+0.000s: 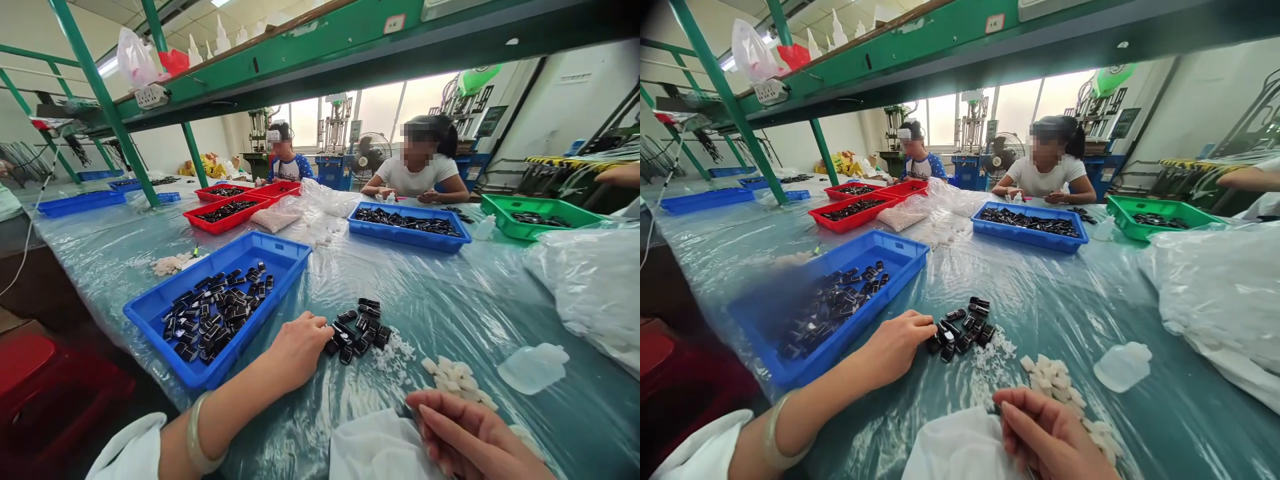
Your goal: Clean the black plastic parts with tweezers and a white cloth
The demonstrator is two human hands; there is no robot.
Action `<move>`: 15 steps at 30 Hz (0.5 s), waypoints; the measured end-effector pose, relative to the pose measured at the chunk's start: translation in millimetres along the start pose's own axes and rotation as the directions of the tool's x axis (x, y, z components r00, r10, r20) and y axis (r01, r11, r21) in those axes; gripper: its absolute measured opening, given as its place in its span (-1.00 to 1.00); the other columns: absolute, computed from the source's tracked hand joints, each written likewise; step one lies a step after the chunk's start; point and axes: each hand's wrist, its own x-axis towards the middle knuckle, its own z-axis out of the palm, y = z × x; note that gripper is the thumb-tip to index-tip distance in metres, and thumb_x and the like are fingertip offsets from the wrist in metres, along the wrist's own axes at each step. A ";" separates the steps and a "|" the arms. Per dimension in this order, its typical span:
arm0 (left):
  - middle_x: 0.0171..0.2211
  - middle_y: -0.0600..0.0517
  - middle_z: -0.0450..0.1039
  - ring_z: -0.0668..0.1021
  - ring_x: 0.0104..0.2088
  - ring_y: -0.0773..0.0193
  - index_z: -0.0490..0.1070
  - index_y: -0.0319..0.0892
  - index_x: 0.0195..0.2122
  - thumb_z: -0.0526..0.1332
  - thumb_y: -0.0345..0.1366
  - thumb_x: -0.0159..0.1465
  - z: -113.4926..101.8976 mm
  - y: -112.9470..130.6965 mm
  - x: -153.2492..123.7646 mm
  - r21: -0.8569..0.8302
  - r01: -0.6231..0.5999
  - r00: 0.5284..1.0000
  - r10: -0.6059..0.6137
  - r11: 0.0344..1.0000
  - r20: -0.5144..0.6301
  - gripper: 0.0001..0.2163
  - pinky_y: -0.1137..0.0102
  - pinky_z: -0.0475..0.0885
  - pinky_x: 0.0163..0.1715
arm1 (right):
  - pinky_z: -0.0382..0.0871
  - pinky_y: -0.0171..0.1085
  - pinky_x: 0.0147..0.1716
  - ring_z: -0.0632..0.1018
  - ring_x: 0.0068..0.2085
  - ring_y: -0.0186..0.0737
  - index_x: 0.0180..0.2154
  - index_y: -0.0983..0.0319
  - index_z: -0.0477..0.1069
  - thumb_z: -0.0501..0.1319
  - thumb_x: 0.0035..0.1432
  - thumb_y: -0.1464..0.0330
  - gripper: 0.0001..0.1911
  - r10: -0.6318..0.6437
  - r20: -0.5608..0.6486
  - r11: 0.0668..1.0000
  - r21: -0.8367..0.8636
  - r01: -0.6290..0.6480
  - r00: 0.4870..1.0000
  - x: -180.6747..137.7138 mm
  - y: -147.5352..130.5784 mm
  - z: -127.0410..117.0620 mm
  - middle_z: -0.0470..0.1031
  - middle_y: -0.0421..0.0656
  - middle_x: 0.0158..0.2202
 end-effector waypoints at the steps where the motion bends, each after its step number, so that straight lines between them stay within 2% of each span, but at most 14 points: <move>1: -0.26 -0.03 0.47 0.48 -0.20 0.18 0.43 -0.13 -0.32 -0.01 -0.57 0.13 3.4 0.6 4.7 -0.001 -0.015 1.000 0.015 1.000 0.017 -0.71 0.41 0.41 -0.32 | 0.20 -0.51 -0.63 0.33 -0.60 -0.49 -0.44 0.28 0.53 0.46 -0.36 0.17 -0.59 -0.010 -0.002 1.000 -0.008 0.010 1.000 -0.5 -0.4 0.6 0.38 -0.25 -0.64; 5: -0.29 -0.06 0.46 0.47 -0.21 0.17 0.43 -0.16 -0.34 -0.06 -0.56 0.17 8.9 -2.2 11.8 -0.008 -0.003 0.999 0.004 1.000 0.042 -0.70 0.38 0.39 -0.30 | 0.17 -0.52 -0.62 0.31 -0.61 -0.51 -0.42 0.28 0.51 0.42 -0.25 0.18 -0.64 -0.031 0.008 0.998 -0.047 0.031 0.999 -3.5 -1.9 2.2 0.38 -0.26 -0.64; 10: -0.24 -0.04 0.45 0.43 -0.11 0.17 0.43 -0.12 -0.27 -0.06 -0.57 0.17 6.4 -6.8 9.6 -0.045 0.022 0.999 -0.019 0.999 0.049 -0.67 0.38 0.37 -0.25 | 0.18 -0.50 -0.61 0.32 -0.59 -0.48 -0.38 0.30 0.48 0.40 -0.22 0.14 -0.60 -0.028 0.013 0.996 -0.082 0.029 1.000 -6.9 -3.9 4.3 0.39 -0.24 -0.63; 15: -0.21 -0.07 0.44 0.41 -0.11 0.14 0.44 -0.14 -0.34 -0.04 -0.53 0.18 7.0 -6.9 10.4 -0.139 0.047 0.998 -0.041 0.989 0.043 -0.72 0.38 0.35 -0.28 | 0.19 -0.48 -0.57 0.32 -0.56 -0.47 -0.37 0.30 0.46 0.35 -0.12 0.15 -0.65 -0.044 0.039 0.992 -0.117 0.048 0.998 -9.3 -5.9 4.0 0.37 -0.26 -0.61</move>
